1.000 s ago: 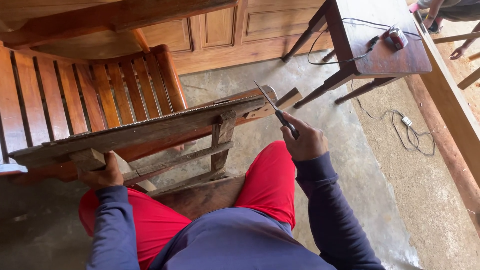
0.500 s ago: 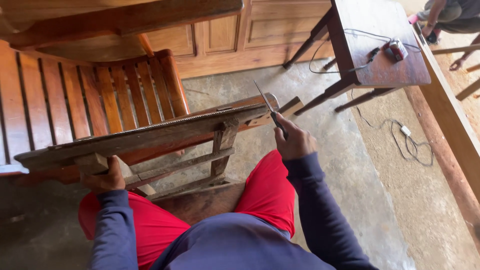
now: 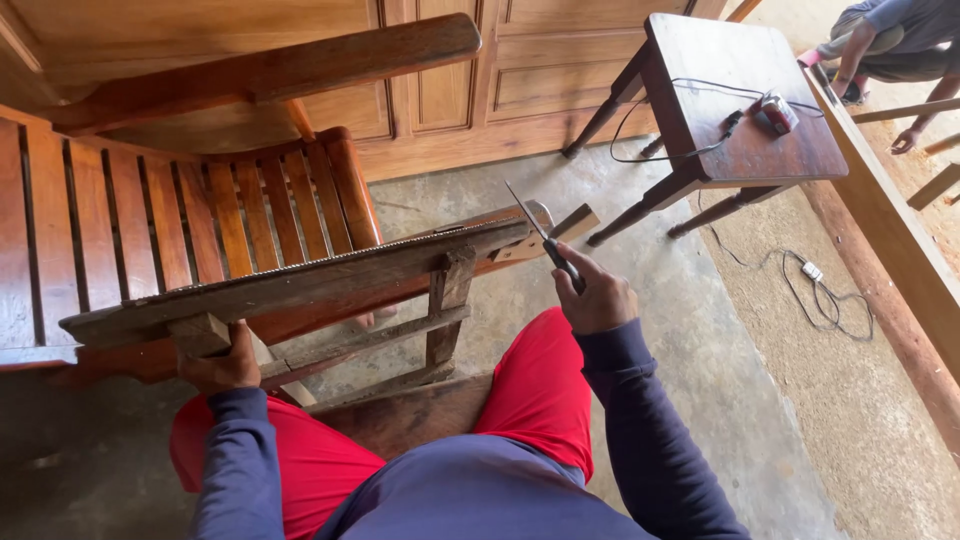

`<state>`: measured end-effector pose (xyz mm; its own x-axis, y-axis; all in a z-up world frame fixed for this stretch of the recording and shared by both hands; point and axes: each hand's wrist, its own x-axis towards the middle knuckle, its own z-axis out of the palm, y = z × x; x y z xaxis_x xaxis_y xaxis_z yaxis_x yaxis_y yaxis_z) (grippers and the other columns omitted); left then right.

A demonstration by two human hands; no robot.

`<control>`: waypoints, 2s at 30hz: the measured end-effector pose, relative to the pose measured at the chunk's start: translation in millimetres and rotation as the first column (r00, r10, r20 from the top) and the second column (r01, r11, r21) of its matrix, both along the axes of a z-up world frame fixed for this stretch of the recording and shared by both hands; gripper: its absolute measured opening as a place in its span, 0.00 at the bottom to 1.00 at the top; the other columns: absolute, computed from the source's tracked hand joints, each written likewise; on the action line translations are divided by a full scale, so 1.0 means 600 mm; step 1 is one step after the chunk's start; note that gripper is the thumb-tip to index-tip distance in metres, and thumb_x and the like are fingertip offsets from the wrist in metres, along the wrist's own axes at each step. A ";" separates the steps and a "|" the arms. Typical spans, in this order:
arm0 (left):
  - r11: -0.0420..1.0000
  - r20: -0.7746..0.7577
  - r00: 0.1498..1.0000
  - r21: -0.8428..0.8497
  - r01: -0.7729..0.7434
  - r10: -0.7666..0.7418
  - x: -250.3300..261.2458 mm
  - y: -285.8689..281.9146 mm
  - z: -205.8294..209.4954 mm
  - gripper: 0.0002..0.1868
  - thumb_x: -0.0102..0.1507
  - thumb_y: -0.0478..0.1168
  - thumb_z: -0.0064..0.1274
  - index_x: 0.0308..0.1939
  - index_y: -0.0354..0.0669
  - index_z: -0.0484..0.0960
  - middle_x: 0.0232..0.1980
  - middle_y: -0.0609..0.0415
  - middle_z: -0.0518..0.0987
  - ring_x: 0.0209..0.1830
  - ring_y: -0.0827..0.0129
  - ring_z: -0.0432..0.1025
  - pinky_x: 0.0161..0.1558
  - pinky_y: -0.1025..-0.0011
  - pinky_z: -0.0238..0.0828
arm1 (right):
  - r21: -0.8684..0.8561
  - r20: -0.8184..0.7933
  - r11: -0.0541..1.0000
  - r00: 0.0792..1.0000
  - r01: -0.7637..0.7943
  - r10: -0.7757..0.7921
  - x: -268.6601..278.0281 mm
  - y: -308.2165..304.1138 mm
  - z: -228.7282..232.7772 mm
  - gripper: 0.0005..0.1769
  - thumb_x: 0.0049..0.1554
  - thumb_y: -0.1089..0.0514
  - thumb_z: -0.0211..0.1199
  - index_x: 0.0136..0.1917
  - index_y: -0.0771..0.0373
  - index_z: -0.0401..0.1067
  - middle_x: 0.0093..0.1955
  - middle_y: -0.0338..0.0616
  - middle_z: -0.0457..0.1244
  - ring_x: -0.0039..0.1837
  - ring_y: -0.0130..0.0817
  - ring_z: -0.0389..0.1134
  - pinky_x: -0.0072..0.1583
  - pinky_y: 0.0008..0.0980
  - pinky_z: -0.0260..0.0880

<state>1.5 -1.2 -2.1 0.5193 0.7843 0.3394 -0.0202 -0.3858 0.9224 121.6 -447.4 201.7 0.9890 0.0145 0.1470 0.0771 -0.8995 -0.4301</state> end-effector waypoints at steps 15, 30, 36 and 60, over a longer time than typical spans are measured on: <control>0.992 0.120 0.991 -0.099 0.079 -0.067 0.003 0.009 -0.017 0.24 0.66 0.38 0.65 0.62 0.29 0.77 0.61 0.45 0.80 0.58 0.62 0.76 0.63 0.65 0.73 | 0.051 0.065 0.999 0.998 -0.020 0.017 -0.032 -0.007 0.032 0.22 0.57 0.48 0.65 0.66 0.46 0.76 0.44 0.45 0.73 0.39 0.38 0.75 0.43 0.37 0.73; 0.987 0.141 0.987 -0.128 0.097 -0.079 -0.002 0.010 -0.015 0.26 0.67 0.39 0.63 0.64 0.30 0.74 0.61 0.47 0.79 0.59 0.64 0.75 0.63 0.67 0.72 | 0.003 0.016 0.999 0.999 -0.035 0.035 -0.053 0.003 0.049 0.21 0.57 0.50 0.64 0.65 0.48 0.77 0.47 0.44 0.72 0.42 0.42 0.74 0.43 0.39 0.72; 0.989 0.110 0.990 -0.108 0.096 -0.084 -0.003 0.012 -0.018 0.25 0.67 0.39 0.63 0.64 0.30 0.74 0.62 0.45 0.79 0.59 0.62 0.76 0.64 0.66 0.74 | -0.046 -0.011 0.998 0.999 -0.049 0.049 -0.068 -0.010 0.062 0.22 0.58 0.49 0.63 0.66 0.47 0.75 0.46 0.43 0.72 0.41 0.42 0.74 0.43 0.40 0.72; 0.992 0.074 0.997 -0.121 0.022 -0.013 0.001 0.013 -0.027 0.28 0.63 0.38 0.66 0.63 0.28 0.75 0.61 0.45 0.79 0.58 0.62 0.75 0.61 0.66 0.72 | 0.107 0.028 0.994 0.999 0.018 -0.021 0.030 0.010 0.044 0.21 0.57 0.53 0.69 0.65 0.46 0.78 0.34 0.52 0.68 0.35 0.38 0.72 0.41 0.37 0.70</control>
<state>2.0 6.4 -18.5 0.5107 0.8130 0.2796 -0.0944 -0.2702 0.9582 139.7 -441.1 228.3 0.9842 -0.0221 0.1757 0.0739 -0.8502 -0.5212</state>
